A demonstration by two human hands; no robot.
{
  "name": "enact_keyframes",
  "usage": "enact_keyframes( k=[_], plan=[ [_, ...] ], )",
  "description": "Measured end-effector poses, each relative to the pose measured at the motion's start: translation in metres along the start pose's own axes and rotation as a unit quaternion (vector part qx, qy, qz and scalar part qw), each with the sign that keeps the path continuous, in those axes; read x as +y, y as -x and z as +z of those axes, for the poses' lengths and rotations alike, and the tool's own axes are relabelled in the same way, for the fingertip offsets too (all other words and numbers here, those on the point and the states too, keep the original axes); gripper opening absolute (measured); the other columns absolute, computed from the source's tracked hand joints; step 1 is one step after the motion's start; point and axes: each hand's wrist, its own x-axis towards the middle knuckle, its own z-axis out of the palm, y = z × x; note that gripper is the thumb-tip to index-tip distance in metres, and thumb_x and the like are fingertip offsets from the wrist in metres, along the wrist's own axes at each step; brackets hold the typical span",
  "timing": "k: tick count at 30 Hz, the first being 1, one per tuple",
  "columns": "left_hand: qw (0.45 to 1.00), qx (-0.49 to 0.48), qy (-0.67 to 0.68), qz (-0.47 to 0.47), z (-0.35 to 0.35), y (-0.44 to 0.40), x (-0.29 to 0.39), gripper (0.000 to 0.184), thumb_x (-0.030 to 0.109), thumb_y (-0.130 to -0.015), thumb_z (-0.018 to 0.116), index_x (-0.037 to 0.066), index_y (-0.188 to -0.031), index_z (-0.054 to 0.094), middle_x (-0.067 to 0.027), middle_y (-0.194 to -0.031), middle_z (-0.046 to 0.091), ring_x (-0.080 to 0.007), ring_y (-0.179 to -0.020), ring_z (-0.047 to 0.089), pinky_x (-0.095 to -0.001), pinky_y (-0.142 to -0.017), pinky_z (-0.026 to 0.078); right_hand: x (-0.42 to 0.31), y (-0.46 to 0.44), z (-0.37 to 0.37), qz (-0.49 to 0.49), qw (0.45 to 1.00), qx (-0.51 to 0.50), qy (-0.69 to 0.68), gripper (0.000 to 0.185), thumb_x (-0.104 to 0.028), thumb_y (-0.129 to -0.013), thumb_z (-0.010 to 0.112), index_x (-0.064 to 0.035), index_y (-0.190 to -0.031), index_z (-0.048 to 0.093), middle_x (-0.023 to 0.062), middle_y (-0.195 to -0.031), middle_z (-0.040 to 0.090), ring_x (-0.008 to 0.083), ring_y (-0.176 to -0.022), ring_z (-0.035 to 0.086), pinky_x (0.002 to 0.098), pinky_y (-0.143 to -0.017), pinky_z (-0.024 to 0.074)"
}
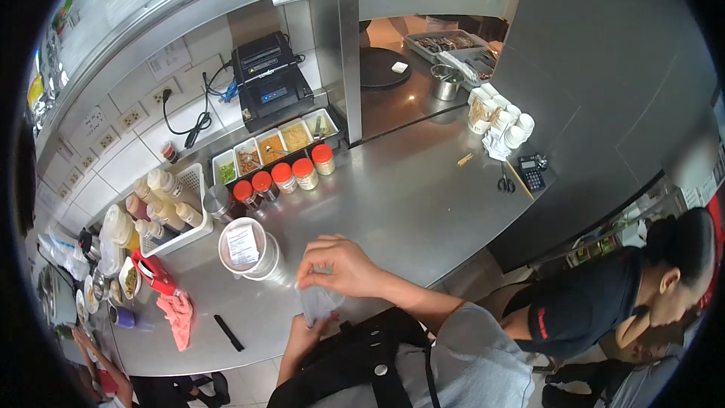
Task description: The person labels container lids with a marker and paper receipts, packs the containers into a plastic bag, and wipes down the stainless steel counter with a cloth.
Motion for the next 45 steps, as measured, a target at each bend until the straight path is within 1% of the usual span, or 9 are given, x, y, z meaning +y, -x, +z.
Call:
enact_keyframes(
  k=[8, 13, 17, 19, 22, 33, 36, 39, 45],
  plan=[
    [0.970, 0.161, -0.180, -0.012, -0.007, -0.013, -0.011, 0.016, 0.004, -0.085, 0.055, 0.000, -0.096, 0.066, -0.0244, -0.086, 0.066, -0.0435, -0.083, 0.066, -0.0444, -0.074, 0.051, 0.003, -0.012, -0.030, 0.042, 0.967, 0.240, -0.071, 0.018, -0.012, -0.077, 0.078, -0.0069, -0.092, 0.068, 0.0027, -0.087, 0.064, 0.0194, -0.081, 0.060, 0.0351, -0.075, 0.0468],
    [0.957, 0.250, -0.124, 0.081, -0.013, -0.023, -0.017, 0.017, 0.010, -0.085, 0.058, 0.001, -0.095, 0.068, -0.0188, -0.073, 0.067, -0.0363, -0.072, 0.068, -0.0427, -0.068, 0.052, 0.003, -0.003, 0.013, -0.317, 0.937, -0.050, 0.138, 0.020, -0.023, -0.084, 0.068, -0.0084, -0.098, 0.068, 0.0029, -0.092, 0.064, 0.0213, -0.096, 0.061, 0.0391, -0.091, 0.0436],
    [0.947, 0.246, -0.184, 0.096, -0.012, -0.033, 0.006, 0.014, 0.005, -0.077, 0.067, -0.001, -0.089, 0.064, -0.0154, -0.100, 0.070, -0.0350, -0.089, 0.066, -0.0410, -0.078, 0.052, 0.065, -0.010, 0.026, -0.274, 0.888, -0.032, 0.367, 0.022, -0.027, -0.093, 0.058, -0.0066, -0.097, 0.066, 0.0059, -0.096, 0.064, 0.0224, -0.105, 0.059, 0.0398, -0.100, 0.0395],
    [0.939, 0.208, -0.258, 0.088, -0.017, -0.023, 0.025, 0.015, 0.006, -0.075, 0.070, 0.001, -0.086, 0.063, -0.0129, -0.109, 0.068, -0.0328, -0.094, 0.064, -0.0399, -0.081, 0.051, 0.083, -0.009, 0.013, -0.134, 0.867, -0.338, 0.341, 0.022, -0.025, -0.092, 0.056, -0.0038, -0.094, 0.063, 0.0093, -0.097, 0.064, 0.0259, -0.105, 0.059, 0.0429, -0.097, 0.0435],
    [0.920, 0.149, -0.350, 0.090, -0.018, -0.015, 0.021, 0.018, 0.007, -0.072, 0.075, 0.003, -0.082, 0.061, -0.0082, -0.118, 0.066, -0.0309, -0.098, 0.062, -0.0397, -0.084, 0.050, 0.084, 0.002, 0.013, -0.040, 0.838, -0.483, 0.250, 0.026, -0.027, -0.092, 0.057, -0.0019, -0.090, 0.064, 0.0114, -0.088, 0.065, 0.0288, -0.097, 0.061, 0.0466, -0.088, 0.0475],
    [0.915, 0.189, -0.343, 0.094, -0.009, -0.011, -0.002, 0.032, 0.032, -0.096, 0.056, 0.002, -0.092, 0.068, -0.0156, -0.085, 0.066, -0.0390, -0.089, 0.062, -0.0464, -0.085, 0.047, 0.104, -0.022, -0.036, -0.088, 0.901, -0.376, 0.198, 0.032, -0.031, -0.089, 0.062, -0.0028, -0.104, 0.058, 0.0110, -0.109, 0.049, 0.0287, -0.105, 0.051, 0.0459, -0.093, 0.0434],
    [0.904, 0.162, -0.393, 0.046, -0.030, -0.013, 0.000, 0.029, 0.030, -0.094, 0.058, 0.003, -0.092, 0.069, -0.0166, -0.082, 0.065, -0.0398, -0.085, 0.062, -0.0479, -0.080, 0.048, 0.079, -0.038, -0.023, -0.148, 0.945, -0.146, 0.251, 0.049, -0.032, -0.087, 0.064, -0.0010, -0.123, 0.054, 0.0132, -0.112, 0.051, 0.0294, -0.112, 0.051, 0.0471, -0.102, 0.0399],
    [0.895, 0.186, -0.400, 0.074, -0.020, -0.025, 0.000, 0.034, 0.033, -0.095, 0.053, 0.003, -0.085, 0.067, -0.0133, -0.077, 0.065, -0.0337, -0.077, 0.063, -0.0458, -0.082, 0.047, 0.086, -0.015, 0.032, -0.307, 0.916, -0.191, 0.175, 0.062, -0.032, -0.086, 0.064, 0.0006, -0.135, 0.047, 0.0149, -0.115, 0.056, 0.0310, -0.114, 0.054, 0.0494, -0.107, 0.0359],
    [0.946, 0.047, -0.320, 0.003, -0.033, -0.011, 0.019, 0.031, 0.034, -0.087, 0.065, 0.003, -0.085, 0.065, -0.0096, -0.094, 0.068, -0.0315, -0.089, 0.064, -0.0443, -0.083, 0.047, 0.120, 0.008, 0.030, 0.008, 0.827, -0.531, 0.185, 0.038, -0.039, -0.093, 0.058, -0.0024, -0.102, 0.057, 0.0195, -0.091, 0.064, 0.0342, -0.091, 0.064, 0.0524, -0.088, 0.0470]
  ],
)
